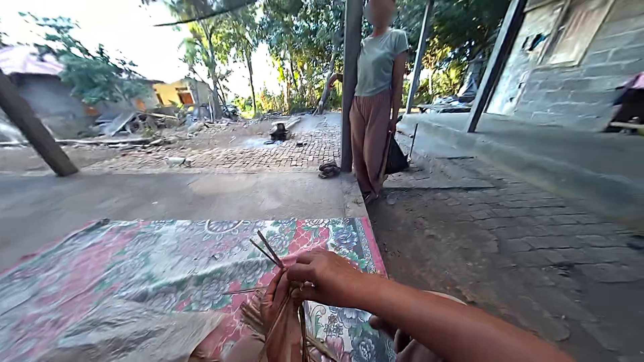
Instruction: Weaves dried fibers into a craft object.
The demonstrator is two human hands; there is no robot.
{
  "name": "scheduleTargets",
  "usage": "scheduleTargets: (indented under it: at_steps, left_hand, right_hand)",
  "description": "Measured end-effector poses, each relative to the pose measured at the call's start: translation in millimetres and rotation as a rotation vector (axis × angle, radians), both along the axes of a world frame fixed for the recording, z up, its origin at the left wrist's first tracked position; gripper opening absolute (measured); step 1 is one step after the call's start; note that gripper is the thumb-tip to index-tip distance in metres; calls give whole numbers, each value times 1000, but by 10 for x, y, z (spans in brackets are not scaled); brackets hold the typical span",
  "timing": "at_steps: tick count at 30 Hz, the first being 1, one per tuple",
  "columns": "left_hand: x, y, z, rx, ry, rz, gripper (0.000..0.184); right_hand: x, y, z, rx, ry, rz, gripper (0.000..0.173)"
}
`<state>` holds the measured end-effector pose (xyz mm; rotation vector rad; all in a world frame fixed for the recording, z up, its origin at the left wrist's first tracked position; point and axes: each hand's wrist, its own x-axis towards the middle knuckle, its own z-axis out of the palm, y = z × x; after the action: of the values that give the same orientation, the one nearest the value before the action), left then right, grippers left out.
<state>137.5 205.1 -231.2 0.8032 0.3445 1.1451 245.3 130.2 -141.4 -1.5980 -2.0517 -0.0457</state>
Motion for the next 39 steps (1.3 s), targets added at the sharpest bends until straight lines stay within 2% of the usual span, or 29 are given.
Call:
scheduleTargets:
  at_steps: [3, 6, 13, 19, 26, 30, 39]
  left_hand:
    - [-24, 2, -6, -72, -98, -49, 23]
    - [-20, 4, -8, -143, -207, -116, 26]
    - [16, -62, -57, -183, -211, -136, 25]
    - [11, -144, 46, -224, -218, -109, 25]
    - [36, -156, 22, -121, -166, -4, 29]
    - [-51, -75, 53, -3, -107, 21, 25]
    - [-6, -64, 118, 24, -124, 29, 20]
  right_hand:
    - [-50, 11, -32, 114, 20, -40, 16]
    - [-50, 20, -36, 161, 148, -29, 16]
    - [9, 79, -71, 180, 313, 7, 18]
    - [-68, 115, 14, 185, 328, -1, 20]
    - [0, 60, 121, -89, 367, 138, 19]
    - [-48, 9, 207, -253, 433, 65, 22]
    - [59, -12, 229, -368, 579, 44, 21]
